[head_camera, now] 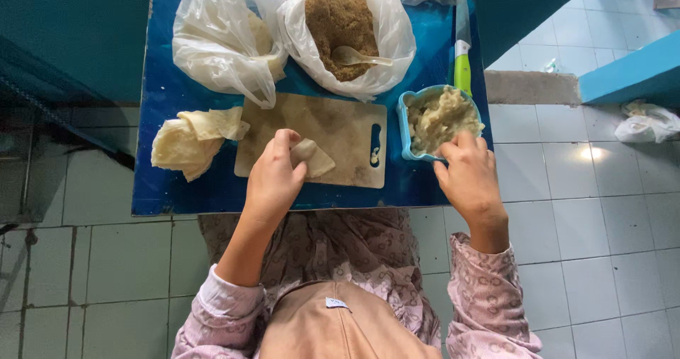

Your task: The person sits at a low blue table and folds spring rolls by hand. They take thin pastry wrappers, place filling from a bowl onto a wrapper, fold the wrapper over the filling, and set the finished roll on a pile of completed rolls.

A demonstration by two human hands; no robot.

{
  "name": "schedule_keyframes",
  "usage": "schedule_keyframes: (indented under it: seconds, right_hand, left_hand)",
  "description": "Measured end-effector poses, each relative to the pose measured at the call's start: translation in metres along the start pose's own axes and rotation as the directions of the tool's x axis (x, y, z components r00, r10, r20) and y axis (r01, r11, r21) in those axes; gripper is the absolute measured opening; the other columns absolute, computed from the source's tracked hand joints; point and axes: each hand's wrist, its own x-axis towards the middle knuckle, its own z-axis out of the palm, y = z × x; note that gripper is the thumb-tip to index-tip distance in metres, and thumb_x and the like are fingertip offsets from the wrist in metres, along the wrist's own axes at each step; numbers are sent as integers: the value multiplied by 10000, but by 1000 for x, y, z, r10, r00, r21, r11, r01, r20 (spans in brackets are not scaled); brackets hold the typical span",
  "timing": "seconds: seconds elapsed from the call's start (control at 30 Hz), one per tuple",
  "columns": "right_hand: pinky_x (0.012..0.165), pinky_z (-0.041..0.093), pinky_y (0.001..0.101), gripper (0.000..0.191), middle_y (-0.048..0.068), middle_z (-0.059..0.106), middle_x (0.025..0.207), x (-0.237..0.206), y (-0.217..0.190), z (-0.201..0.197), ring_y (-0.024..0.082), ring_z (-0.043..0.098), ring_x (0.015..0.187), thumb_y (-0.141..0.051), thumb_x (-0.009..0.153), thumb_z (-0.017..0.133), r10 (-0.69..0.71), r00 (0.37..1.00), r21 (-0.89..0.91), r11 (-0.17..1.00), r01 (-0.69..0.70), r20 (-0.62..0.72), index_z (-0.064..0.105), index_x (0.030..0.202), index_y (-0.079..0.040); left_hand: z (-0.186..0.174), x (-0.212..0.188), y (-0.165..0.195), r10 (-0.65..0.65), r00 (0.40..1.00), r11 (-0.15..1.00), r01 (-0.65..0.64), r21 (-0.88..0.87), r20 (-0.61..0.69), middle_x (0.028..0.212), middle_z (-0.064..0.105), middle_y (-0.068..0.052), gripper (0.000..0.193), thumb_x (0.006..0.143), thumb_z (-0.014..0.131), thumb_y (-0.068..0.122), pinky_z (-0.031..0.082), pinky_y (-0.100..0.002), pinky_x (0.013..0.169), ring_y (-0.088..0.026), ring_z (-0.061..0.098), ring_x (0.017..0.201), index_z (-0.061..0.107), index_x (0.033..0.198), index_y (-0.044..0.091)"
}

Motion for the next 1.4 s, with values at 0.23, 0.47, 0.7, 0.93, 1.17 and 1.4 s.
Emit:
schedule_keyframes:
  seconds: [0.23, 0.47, 0.7, 0.93, 1.17, 1.4]
  right_hand:
    - [957, 470, 465, 242, 163, 570, 1120, 6, -54, -5, 340, 571, 1107, -33, 800, 776, -116, 976, 259, 952, 162, -184, 636, 998, -29]
    - [1192, 350, 478, 584, 203, 425, 1569, 40, -133, 75, 412, 390, 1463, 127, 771, 597, -450, 887, 460, 768, 445, -106, 669, 1310, -85]
    - [1228, 216, 545, 636, 107, 343, 1655, 40, -129, 85, 331, 317, 1518, -11, 880, 624, -525, 848, -46, 851, 523, -73, 608, 1467, -256]
    - [1246, 167, 573, 576, 118, 306, 1683, 46, -122, 69, 329, 258, 1549, -104, 939, 632, -518, 854, -244, 836, 492, -51, 581, 1497, -240]
    - [1242, 145, 572, 587, 92, 307, 1675, 42, -131, 82, 309, 264, 1545, -101, 922, 628, -569, 812, -235, 814, 532, -133, 603, 1484, -271]
    - [1121, 423, 477, 561, 167, 626, 1338, 100, -88, 68, 341, 561, 1293, 70, 911, 620, -289, 846, 17, 943, 332, -447, 579, 1462, -27]
  left_hand:
    - [-3, -6, -10, 3, 992, 997, -13, -81, -129, 1061, 645, -168, 488, 886, 706, 66, 542, -418, 801, -317, 658, 924, 529, 1340, 60]
    - [-3, -6, -17, -70, 986, 996, 61, -64, -149, 939, 640, -136, 433, 854, 753, 80, 541, -408, 706, -287, 660, 803, 552, 1236, 44]
    - [-11, -5, -24, -83, 990, 996, 80, -28, -115, 945, 666, -96, 331, 866, 762, 131, 542, -406, 679, -269, 688, 792, 589, 1138, 60]
    - [-11, -5, -24, -125, 988, 991, 128, 28, -89, 975, 674, -84, 291, 868, 750, 175, 547, -407, 705, -268, 703, 821, 619, 1103, 65]
    - [-9, -4, -25, -124, 989, 991, 128, 43, -83, 982, 680, -82, 234, 871, 746, 205, 546, -421, 724, -293, 699, 853, 640, 1027, 68]
    - [-8, -2, -21, -101, 990, 990, 110, 92, -95, 953, 671, -90, 181, 883, 737, 216, 531, -451, 704, -334, 678, 853, 633, 949, 83]
